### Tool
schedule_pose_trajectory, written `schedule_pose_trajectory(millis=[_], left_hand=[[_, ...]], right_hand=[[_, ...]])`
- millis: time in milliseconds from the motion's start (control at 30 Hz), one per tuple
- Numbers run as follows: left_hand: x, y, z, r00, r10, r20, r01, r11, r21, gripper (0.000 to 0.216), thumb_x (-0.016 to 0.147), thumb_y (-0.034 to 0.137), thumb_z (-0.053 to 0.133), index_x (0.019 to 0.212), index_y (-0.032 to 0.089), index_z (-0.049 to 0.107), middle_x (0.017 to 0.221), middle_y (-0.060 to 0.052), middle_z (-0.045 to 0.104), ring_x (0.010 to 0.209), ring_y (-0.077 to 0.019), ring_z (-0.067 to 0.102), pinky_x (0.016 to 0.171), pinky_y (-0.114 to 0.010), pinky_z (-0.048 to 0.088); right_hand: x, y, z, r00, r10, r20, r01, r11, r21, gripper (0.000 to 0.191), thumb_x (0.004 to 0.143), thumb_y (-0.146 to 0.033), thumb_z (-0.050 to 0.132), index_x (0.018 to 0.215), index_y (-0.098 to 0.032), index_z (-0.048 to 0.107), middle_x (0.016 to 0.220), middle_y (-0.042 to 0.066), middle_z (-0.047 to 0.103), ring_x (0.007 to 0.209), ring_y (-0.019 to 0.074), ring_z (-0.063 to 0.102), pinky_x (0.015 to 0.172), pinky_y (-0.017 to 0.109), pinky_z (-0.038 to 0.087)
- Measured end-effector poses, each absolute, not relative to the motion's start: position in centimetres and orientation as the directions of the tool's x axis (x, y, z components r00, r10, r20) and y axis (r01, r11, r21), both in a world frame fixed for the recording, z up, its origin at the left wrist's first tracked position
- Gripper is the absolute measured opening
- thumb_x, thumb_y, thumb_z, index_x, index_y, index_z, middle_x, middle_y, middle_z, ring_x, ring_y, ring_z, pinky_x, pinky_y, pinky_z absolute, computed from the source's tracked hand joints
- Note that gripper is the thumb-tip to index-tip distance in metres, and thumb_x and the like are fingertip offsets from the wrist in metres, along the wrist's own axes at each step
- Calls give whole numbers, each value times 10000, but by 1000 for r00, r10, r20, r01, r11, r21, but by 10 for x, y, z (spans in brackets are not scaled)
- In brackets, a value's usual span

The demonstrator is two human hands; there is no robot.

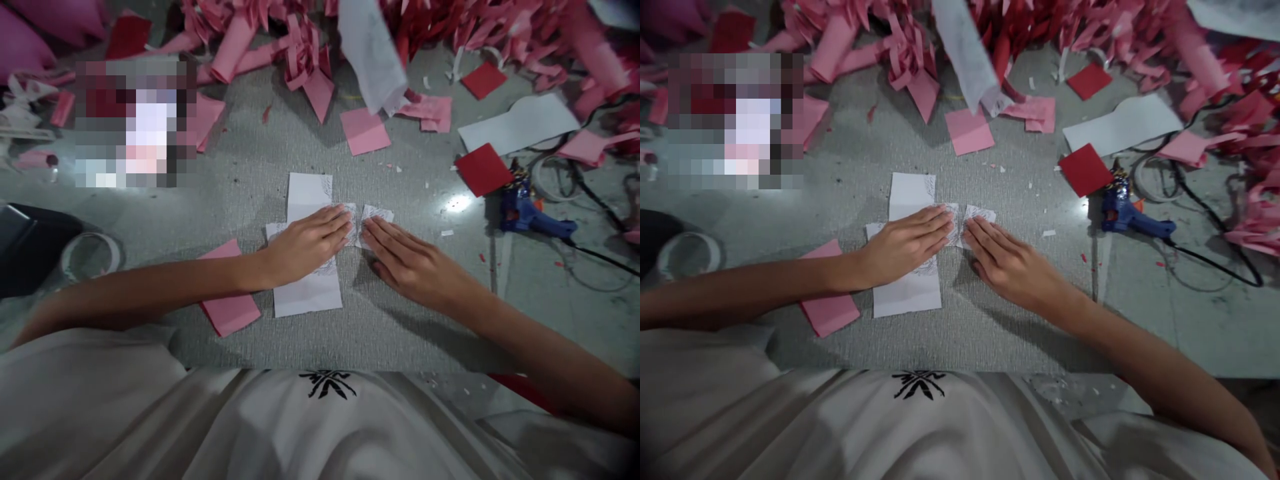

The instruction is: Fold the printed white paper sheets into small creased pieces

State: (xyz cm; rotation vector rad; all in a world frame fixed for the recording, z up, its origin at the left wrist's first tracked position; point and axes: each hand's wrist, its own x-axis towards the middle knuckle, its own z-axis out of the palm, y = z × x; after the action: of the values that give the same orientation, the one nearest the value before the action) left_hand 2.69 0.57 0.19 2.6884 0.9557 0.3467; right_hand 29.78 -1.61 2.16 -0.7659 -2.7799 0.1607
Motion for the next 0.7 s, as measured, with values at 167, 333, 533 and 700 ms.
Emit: schedule_pose_trajectory(millis=[167, 333, 533, 700], left_hand=[[26, 6, -1, 759, 626, 178, 561, -768, 310, 390, 1144, 204, 401, 1418, 15, 604, 1544, -190, 593, 1549, -268, 456, 1332, -453, 381], [26, 9, -6, 811, 541, 223, 501, -839, 212, 462, 1098, 74, 397, 1554, 88, 467, 1678, -148, 444, 1634, -268, 270, 1345, -511, 342], [27, 3, 2, 662, 686, 302, 670, -723, 171, 363, 1108, 251, 478, 1414, 80, 569, 1515, -211, 610, 1514, -344, 502, 1254, -559, 440], [28, 0, 12, 575, 768, 282, 774, -623, 116, 310, 1110, 190, 395, 1274, 76, 632, 1430, -230, 654, 1447, -364, 565, 1162, -531, 501]], right_hand=[[303, -15, 21, -806, 535, 253, 515, 845, -146, 664, 1013, -122, 616, 1629, -21, 387, 1569, 261, 536, 1470, 376, 536, 1193, 535, 542], [307, -6, 16, -758, 568, 320, 550, 821, -154, 576, 1018, -127, 610, 1570, -15, 485, 1555, 260, 560, 1488, 365, 519, 1215, 530, 520], [299, 1, 18, -843, 503, 192, 456, 856, -243, 535, 1080, -215, 540, 1600, -114, 466, 1649, 175, 482, 1586, 305, 377, 1294, 570, 394], [309, 11, 14, -706, 679, 201, 637, 733, -239, 477, 1091, -240, 487, 1545, -106, 549, 1620, 184, 521, 1562, 316, 429, 1283, 567, 417]])
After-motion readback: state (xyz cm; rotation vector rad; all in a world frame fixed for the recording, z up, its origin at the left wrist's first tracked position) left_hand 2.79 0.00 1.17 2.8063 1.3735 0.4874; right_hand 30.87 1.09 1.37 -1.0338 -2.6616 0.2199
